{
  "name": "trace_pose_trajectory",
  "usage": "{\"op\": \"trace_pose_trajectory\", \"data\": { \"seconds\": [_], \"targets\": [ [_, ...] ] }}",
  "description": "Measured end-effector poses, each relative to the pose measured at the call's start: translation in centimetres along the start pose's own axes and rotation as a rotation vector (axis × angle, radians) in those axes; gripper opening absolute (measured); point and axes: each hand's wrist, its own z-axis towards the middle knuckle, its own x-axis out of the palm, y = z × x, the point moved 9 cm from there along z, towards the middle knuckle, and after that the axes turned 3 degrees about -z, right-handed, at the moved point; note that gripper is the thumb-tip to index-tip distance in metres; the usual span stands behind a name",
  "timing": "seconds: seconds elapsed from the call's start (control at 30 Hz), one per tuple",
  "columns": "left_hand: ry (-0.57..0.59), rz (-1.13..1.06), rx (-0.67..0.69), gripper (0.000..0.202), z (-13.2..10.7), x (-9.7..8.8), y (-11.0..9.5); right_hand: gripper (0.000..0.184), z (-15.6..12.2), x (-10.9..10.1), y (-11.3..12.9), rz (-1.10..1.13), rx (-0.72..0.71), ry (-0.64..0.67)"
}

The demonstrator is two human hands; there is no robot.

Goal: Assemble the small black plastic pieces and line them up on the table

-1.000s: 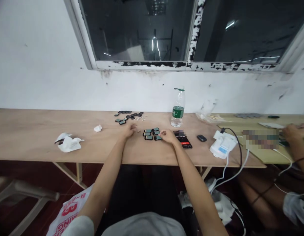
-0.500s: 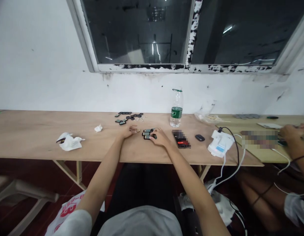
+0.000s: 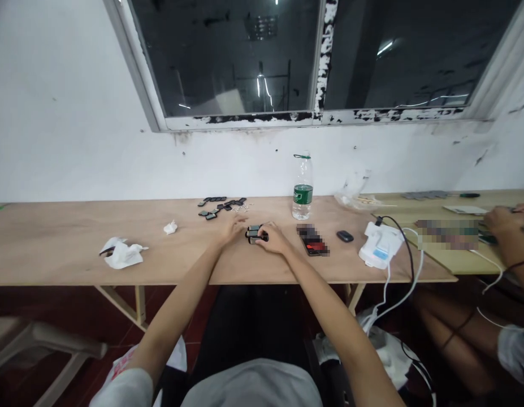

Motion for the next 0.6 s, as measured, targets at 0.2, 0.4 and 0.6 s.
{"op": "trace_pose_trajectory", "data": {
  "seconds": [0.2,0.4,0.6],
  "targets": [
    [0.115,0.019,0.206,0.040,-1.2,2.8,-4.9,0.036,0.0,-1.9,-2.0,0.370,0.188,-0.215],
    [0.084,0.028,0.279,0.039,-1.1,3.3,-4.8,0.051,0.0,-1.8,-2.4,0.540,0.284,-0.261],
    [0.080,0.092,0.288,0.037,-0.8,4.1,-4.3,0.059,0.1,-1.3,-2.8,0.642,0.311,-0.266]
  ]
}}
